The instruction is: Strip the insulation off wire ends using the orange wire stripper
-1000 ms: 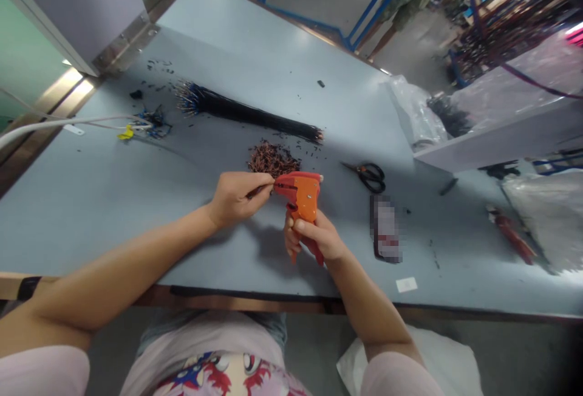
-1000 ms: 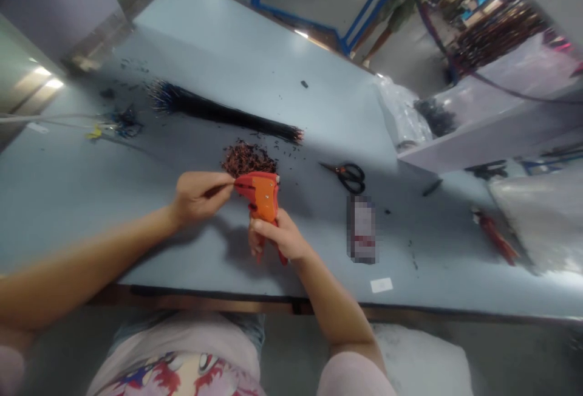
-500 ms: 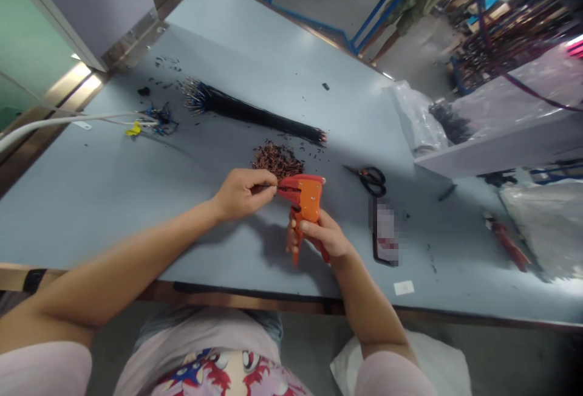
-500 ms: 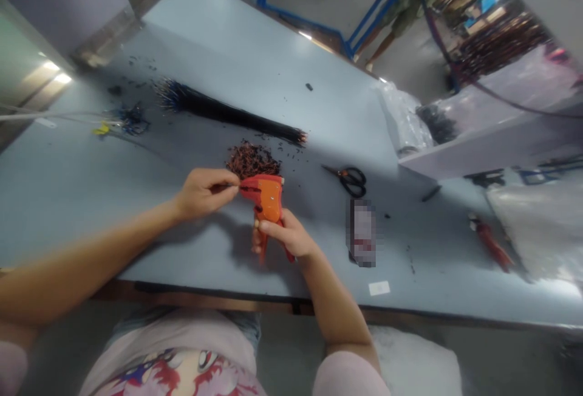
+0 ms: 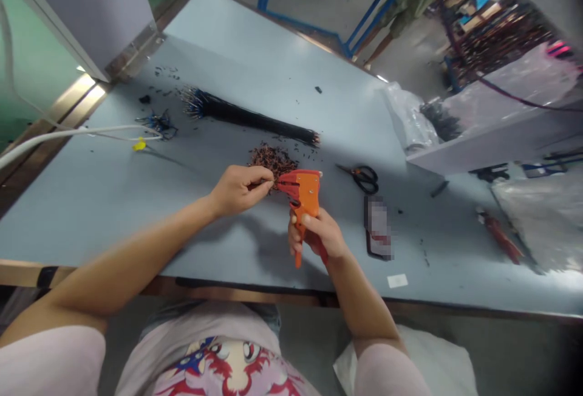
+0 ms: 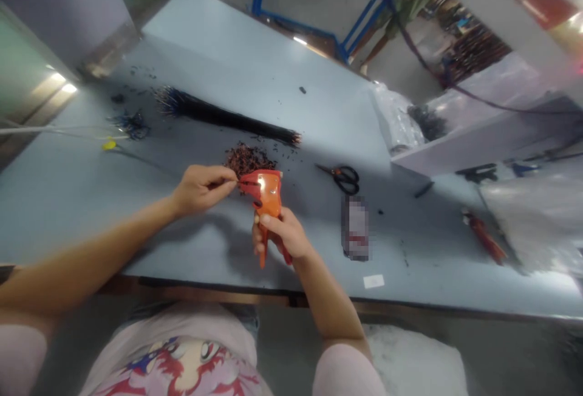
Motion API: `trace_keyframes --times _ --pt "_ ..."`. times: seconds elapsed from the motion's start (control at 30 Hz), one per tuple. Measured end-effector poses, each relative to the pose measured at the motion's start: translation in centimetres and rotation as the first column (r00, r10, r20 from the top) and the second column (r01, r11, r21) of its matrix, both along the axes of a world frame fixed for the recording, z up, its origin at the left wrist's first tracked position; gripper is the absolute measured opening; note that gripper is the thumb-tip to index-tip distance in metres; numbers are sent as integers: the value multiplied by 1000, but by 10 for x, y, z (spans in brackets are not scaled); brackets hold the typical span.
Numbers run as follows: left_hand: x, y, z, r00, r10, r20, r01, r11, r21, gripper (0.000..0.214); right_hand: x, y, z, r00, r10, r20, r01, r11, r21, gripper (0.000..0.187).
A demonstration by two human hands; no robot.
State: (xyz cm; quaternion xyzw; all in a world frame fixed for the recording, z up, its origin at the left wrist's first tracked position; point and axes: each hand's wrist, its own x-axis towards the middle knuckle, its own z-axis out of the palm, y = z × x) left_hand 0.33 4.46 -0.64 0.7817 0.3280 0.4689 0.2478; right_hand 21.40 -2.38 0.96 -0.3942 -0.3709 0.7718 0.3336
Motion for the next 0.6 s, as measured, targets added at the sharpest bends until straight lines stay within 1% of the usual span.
trace_keyframes --times 0.07,0.2,0.3,0.37,0.4,0.47,0.53,0.57,0.6 --pt "-2 -1 4 1000 -12 -16 12 999 48 10 0 -3 7 1000 -17 -20 17 1000 16 28" --pt "-5 -6 7 999 19 -40 -14 993 115 12 -5 -10 12 996 -79 31 75 991 107 29" --pt "-6 -7 4 999 39 -37 -34 992 120 13 -10 -12 11 996 -87 11 86 994 71 31" --pt "-9 -5 1 999 48 -24 -45 994 100 13 -8 -9 9 997 -74 -12 75 995 58 31" --pt "-10 -2 -1 998 60 -10 -59 995 80 14 -5 -6 9 996 -82 -26 84 994 75 30" --pt "-14 3 -3 994 99 38 -100 995 24 13 6 2 10 986 -153 -71 162 977 142 29" --pt "-16 7 -4 982 148 117 -143 989 -47 13 20 10 12 964 -249 -91 262 942 209 29" --pt "-16 8 -4 973 170 157 -160 984 -79 13 26 13 12 958 -279 -63 286 929 235 29" --pt "-15 7 -4 962 195 192 -179 979 -101 12 31 15 12 954 -299 -3 290 921 261 29"
